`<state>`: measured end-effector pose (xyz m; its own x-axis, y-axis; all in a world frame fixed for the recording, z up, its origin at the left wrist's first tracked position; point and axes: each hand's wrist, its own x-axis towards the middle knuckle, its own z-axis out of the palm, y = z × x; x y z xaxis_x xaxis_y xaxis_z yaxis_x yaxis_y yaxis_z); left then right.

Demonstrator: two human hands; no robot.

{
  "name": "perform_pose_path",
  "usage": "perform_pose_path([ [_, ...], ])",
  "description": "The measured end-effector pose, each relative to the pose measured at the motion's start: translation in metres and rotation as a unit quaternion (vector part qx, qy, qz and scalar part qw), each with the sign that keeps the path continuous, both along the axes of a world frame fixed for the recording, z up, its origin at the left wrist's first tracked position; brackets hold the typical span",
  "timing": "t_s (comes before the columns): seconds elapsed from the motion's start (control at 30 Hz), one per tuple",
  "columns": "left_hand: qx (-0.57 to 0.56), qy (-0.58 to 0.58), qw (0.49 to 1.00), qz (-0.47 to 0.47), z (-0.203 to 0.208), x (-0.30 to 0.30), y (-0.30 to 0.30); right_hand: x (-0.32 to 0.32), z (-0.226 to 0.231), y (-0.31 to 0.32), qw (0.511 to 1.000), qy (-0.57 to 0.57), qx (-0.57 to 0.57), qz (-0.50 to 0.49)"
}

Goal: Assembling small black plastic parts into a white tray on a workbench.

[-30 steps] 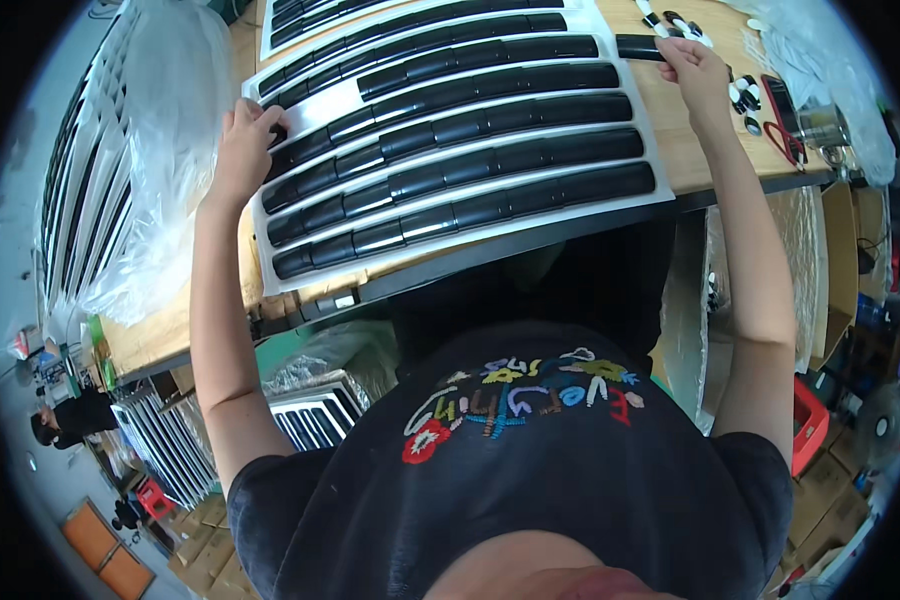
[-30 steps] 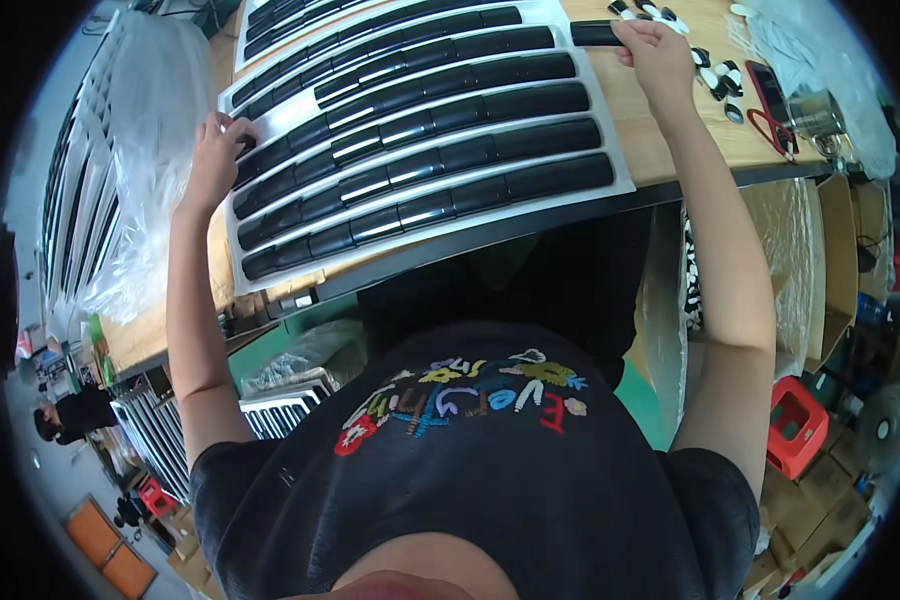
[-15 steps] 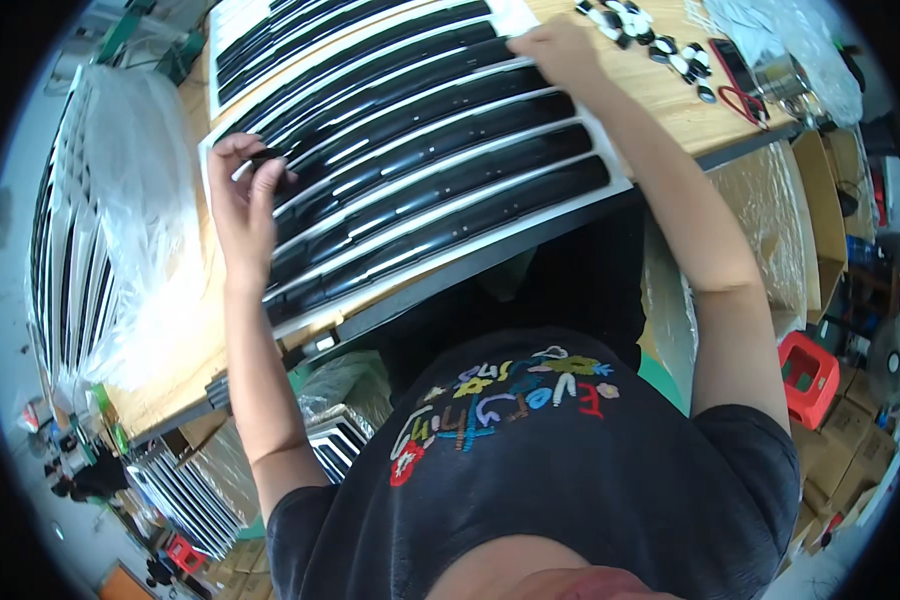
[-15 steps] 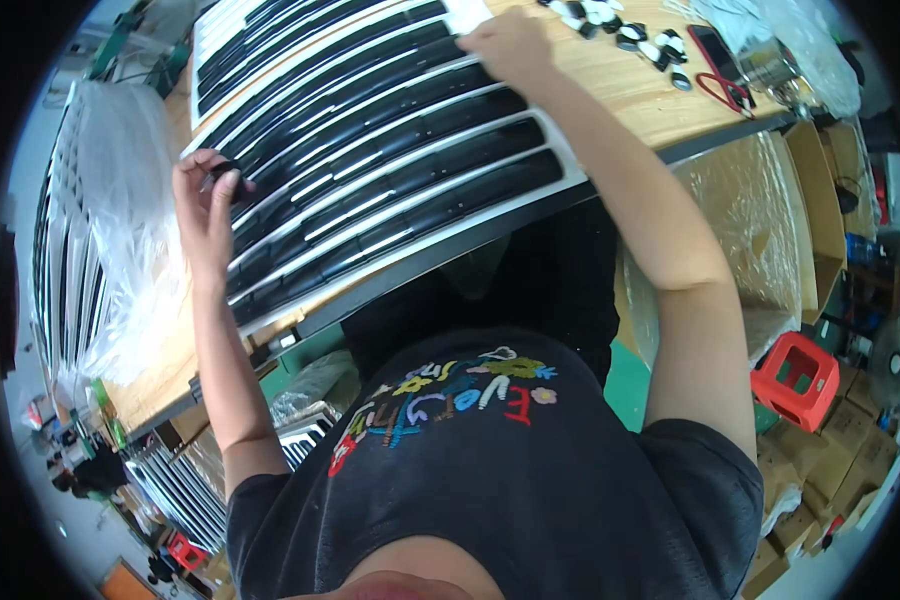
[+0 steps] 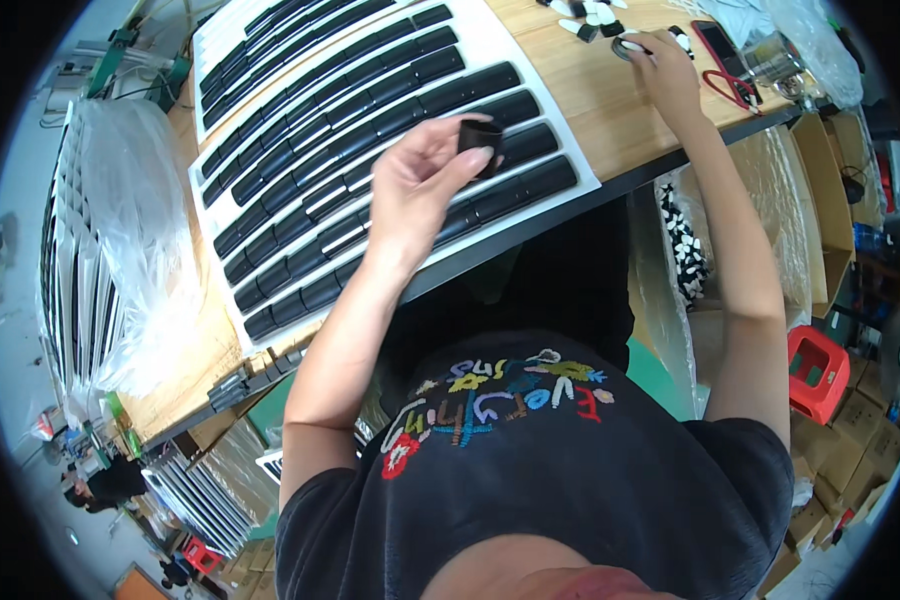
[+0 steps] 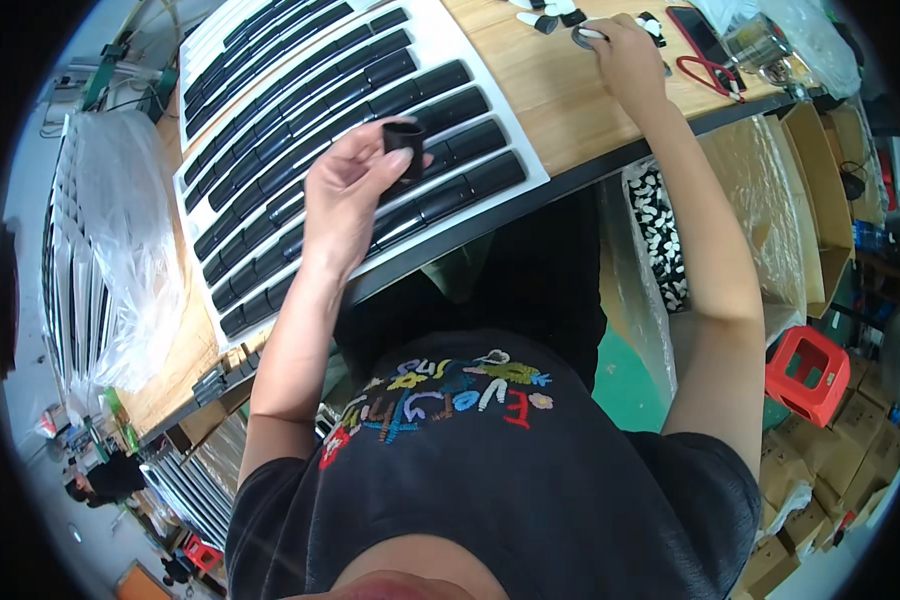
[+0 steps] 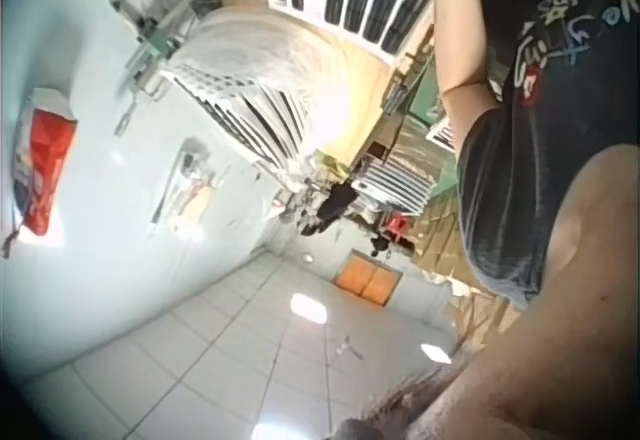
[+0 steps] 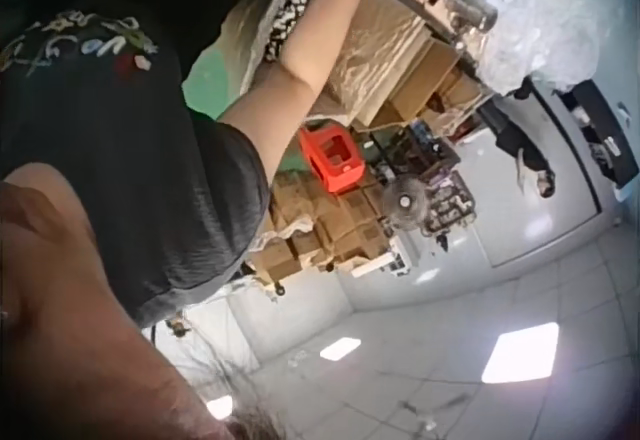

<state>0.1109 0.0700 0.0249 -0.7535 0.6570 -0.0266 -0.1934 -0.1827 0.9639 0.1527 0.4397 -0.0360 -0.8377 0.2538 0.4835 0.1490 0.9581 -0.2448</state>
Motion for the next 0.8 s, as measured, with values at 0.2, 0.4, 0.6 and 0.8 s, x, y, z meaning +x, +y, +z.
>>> perform_pose_path([
  [0.2, 0.002, -0.009, 1.000, -0.002, -0.008, 0.008, 0.024, 0.037, 0.052, -0.112, 0.966, 0.055, -0.236, 0.086],
  [0.4, -0.037, 0.083, 0.996, 0.011, 0.000, 0.007, 0.017, 0.054, 0.099, -0.155, 0.882, -0.083, -0.420, 0.197],
  [0.6, -0.085, 0.184, 0.979, 0.005, 0.004, 0.010, 0.002, 0.051, 0.104, -0.170, 0.852, -0.128, -0.452, 0.232],
  [0.8, -0.087, 0.151, 0.985, -0.009, 0.011, 0.007, -0.017, 0.045, 0.112, -0.182, 0.840, -0.133, -0.463, 0.251],
])
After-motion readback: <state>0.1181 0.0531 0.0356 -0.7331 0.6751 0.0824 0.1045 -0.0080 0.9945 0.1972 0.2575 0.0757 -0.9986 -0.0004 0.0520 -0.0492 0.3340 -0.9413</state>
